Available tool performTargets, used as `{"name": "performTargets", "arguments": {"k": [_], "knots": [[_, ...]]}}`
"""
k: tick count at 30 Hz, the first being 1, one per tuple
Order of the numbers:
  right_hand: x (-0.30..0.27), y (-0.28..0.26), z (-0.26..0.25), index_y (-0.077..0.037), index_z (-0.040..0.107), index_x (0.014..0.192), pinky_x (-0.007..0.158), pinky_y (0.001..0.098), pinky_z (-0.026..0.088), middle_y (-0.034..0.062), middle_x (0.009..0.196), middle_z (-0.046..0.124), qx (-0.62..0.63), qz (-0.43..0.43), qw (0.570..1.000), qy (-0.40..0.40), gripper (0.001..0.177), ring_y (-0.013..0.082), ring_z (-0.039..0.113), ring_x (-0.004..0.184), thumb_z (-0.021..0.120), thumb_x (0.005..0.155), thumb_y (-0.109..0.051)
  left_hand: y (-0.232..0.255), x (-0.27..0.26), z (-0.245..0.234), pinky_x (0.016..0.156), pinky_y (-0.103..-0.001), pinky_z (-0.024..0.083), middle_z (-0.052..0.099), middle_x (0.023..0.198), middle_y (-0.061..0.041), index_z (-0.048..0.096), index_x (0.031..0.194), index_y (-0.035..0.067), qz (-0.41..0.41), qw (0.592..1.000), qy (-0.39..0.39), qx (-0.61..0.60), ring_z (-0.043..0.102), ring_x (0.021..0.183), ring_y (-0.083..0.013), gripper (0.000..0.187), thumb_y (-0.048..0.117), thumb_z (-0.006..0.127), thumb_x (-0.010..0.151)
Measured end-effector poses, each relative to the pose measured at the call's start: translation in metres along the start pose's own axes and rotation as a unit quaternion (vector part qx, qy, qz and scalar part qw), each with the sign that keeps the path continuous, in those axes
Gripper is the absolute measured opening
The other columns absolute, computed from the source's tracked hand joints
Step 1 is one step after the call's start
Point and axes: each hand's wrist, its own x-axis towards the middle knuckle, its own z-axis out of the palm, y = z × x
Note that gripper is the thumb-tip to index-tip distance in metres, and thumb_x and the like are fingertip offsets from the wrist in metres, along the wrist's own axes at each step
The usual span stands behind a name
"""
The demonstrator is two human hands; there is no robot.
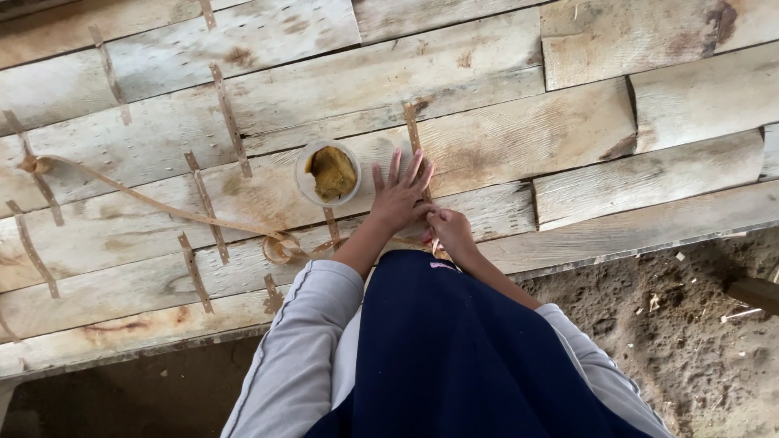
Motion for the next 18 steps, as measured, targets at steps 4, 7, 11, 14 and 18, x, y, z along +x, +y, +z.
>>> {"name": "performTargets", "arguments": {"k": [4, 7, 11, 14, 18], "knots": [[-0.010, -0.014, -0.005, -0.010, 0.077, 0.081, 0.051, 0.0342, 0.063, 0.0093, 0.064, 0.073, -0.020, -0.002, 1.000, -0.005, 0.031, 0.0259, 0.073, 0.063, 0.064, 0.086, -0.038, 0.000, 0.000, 0.000, 0.117, -0.079, -0.004, -0.014, 0.173, -0.001, 0.008, 0.166, 0.031, 0.003, 1.000, -0.004, 0.005, -0.016, 0.154, -0.0468, 0.092, 0.068, 0.053, 0.095], [-0.012, -0.016, -0.005, -0.012, 0.074, 0.073, 0.053, 0.0377, 0.062, 0.0022, 0.055, 0.071, -0.084, -0.022, 0.996, -0.009, 0.038, 0.0229, 0.073, 0.061, 0.056, 0.090, -0.041, -0.001, -0.001, 0.003, 0.116, -0.079, -0.006, -0.017, 0.172, -0.001, 0.007, 0.166, 0.032, 0.003, 1.000, -0.009, 0.005, -0.019, 0.154, -0.0465, 0.090, 0.068, 0.051, 0.096], [-0.005, -0.003, 0.015, -0.008, 0.068, 0.089, 0.057, 0.0407, 0.050, 0.0124, 0.065, 0.064, -0.383, -0.364, 0.830, 0.177, 0.029, 0.0303, 0.066, 0.063, 0.046, 0.094, -0.026, -0.007, 0.007, 0.012, 0.115, -0.079, -0.006, -0.015, 0.173, -0.002, 0.008, 0.167, 0.030, 0.008, 1.000, 0.001, -0.012, -0.019, 0.154, -0.0470, 0.091, 0.063, 0.056, 0.097], [-0.028, -0.033, 0.004, -0.004, 0.065, 0.102, 0.058, 0.0491, 0.045, 0.0273, 0.084, 0.065, -0.347, -0.438, 0.800, 0.221, 0.022, 0.0429, 0.062, 0.071, 0.049, 0.097, -0.018, -0.006, -0.003, 0.011, 0.115, -0.079, -0.002, -0.014, 0.173, -0.003, 0.004, 0.167, 0.030, 0.016, 0.999, 0.013, -0.035, -0.017, 0.154, -0.0472, 0.097, 0.054, 0.064, 0.095], [-0.044, -0.115, -0.051, -0.013, 0.059, 0.128, 0.094, 0.0625, 0.047, 0.0321, 0.100, 0.071, -0.085, -0.161, 0.967, 0.180, 0.048, 0.0511, 0.066, 0.107, 0.058, 0.099, -0.052, -0.009, 0.002, 0.013, 0.116, -0.079, -0.002, -0.010, 0.174, -0.005, -0.003, 0.167, 0.023, 0.026, 0.998, 0.032, -0.053, -0.013, 0.155, -0.0482, 0.106, 0.058, 0.064, 0.093]]}}
